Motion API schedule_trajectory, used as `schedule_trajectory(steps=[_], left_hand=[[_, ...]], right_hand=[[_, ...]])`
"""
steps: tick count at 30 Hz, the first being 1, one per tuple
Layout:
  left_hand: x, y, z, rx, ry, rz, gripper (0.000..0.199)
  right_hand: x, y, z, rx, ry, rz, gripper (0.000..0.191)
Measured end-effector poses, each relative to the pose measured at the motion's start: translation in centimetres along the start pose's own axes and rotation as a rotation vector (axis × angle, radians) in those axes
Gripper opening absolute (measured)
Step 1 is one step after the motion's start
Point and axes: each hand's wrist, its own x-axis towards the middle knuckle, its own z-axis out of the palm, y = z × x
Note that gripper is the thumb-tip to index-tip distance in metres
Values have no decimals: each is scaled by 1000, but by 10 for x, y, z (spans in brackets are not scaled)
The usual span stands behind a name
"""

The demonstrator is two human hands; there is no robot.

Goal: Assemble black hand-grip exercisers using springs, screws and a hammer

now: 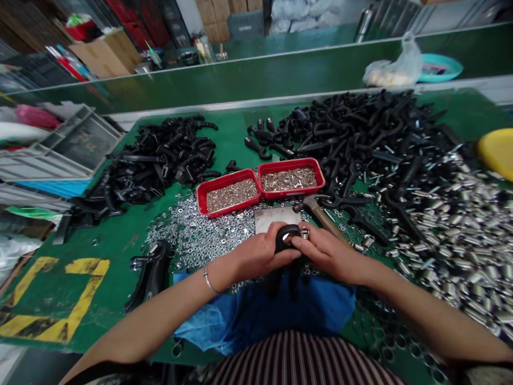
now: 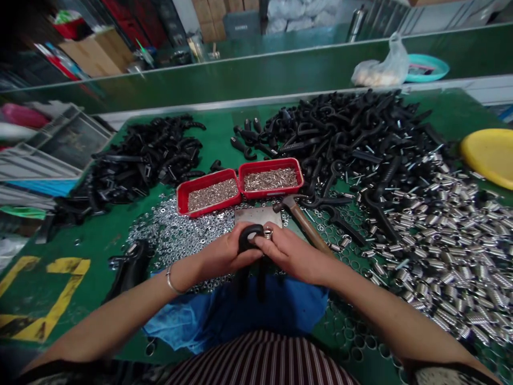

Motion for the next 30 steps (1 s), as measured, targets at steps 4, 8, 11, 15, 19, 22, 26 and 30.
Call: schedule_trajectory(steps=[4,8,11,15,19,22,26,30], left_hand=[[-11,19,-7,-39,69,92,51],[-16,31,-12,-77,94,186,57],[-16,31,-10,-60,83,210,58],[-18,33,-8,-50,50,244,54],[-17,42,-14,-87,28,318,52],[-15,41,-15,-94,25,369,56],[-16,30,-7,-40,26,352,58],[-17,26,-3,-68,29,350,58]], right_hand=[[-7,-21,-19,-70,-84,-63,29],[-9,-31,-26,-36,-78,-128,25],[-11,-31,-23,-58,1,-89,23],[-16,-34,-24,-73,-83,-99,25],[-18,-40,-29,-43,-58,-108,23],[-17,-40,-28,42,-50,-176,21],[-18,-36,-27,13,-121,-58,24],[-18,-31,-29,-38,-185,-93,25]])
